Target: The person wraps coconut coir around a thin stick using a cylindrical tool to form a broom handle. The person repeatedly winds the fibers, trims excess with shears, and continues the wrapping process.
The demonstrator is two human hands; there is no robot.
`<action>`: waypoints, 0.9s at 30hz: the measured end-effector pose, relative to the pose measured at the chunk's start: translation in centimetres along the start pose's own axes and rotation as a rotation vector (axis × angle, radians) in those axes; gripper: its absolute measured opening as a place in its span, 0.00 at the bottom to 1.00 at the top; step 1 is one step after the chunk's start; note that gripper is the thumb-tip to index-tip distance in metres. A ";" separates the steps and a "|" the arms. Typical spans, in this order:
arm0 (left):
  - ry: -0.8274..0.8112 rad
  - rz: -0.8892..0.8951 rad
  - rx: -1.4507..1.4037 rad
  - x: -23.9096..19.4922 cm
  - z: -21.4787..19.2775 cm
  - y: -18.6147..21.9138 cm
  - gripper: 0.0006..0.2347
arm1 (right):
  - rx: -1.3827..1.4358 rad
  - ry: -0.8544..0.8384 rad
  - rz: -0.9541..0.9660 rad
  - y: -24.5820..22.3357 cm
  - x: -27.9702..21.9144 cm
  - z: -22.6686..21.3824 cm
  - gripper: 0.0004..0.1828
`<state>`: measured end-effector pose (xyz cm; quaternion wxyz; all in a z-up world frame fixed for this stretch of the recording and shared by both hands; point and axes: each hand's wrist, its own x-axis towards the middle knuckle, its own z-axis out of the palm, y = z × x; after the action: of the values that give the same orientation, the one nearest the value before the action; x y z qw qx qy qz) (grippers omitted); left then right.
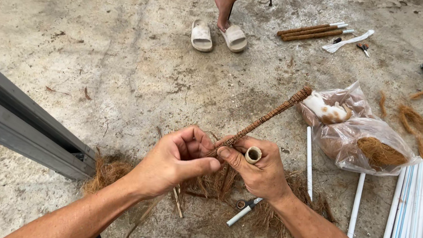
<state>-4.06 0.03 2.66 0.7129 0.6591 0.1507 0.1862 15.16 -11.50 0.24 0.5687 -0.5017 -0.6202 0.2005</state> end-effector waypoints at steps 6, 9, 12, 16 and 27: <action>0.062 -0.057 0.186 -0.3 1.9 0.4 0.11 | 0.007 -0.029 0.091 0.5 -0.9 0.4 0.11; 0.086 -0.050 0.281 -0.8 2.4 1.1 0.07 | -0.007 -0.009 0.100 1.1 -1.0 0.4 0.10; 0.128 -0.055 0.436 -1.2 2.9 1.7 0.09 | 0.030 -0.011 0.043 1.3 -1.2 0.2 0.10; 0.097 -0.083 0.567 -1.3 3.1 2.1 0.11 | 0.033 -0.009 -0.031 1.4 -1.3 0.1 0.10; 0.154 0.209 0.671 -1.5 2.9 1.5 0.11 | 0.137 0.090 0.123 1.0 -1.4 0.5 0.11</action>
<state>-4.12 -3.11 4.40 0.4205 0.8524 0.1885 0.2472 14.84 -12.15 -1.41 0.6154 -0.5075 -0.5469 0.2543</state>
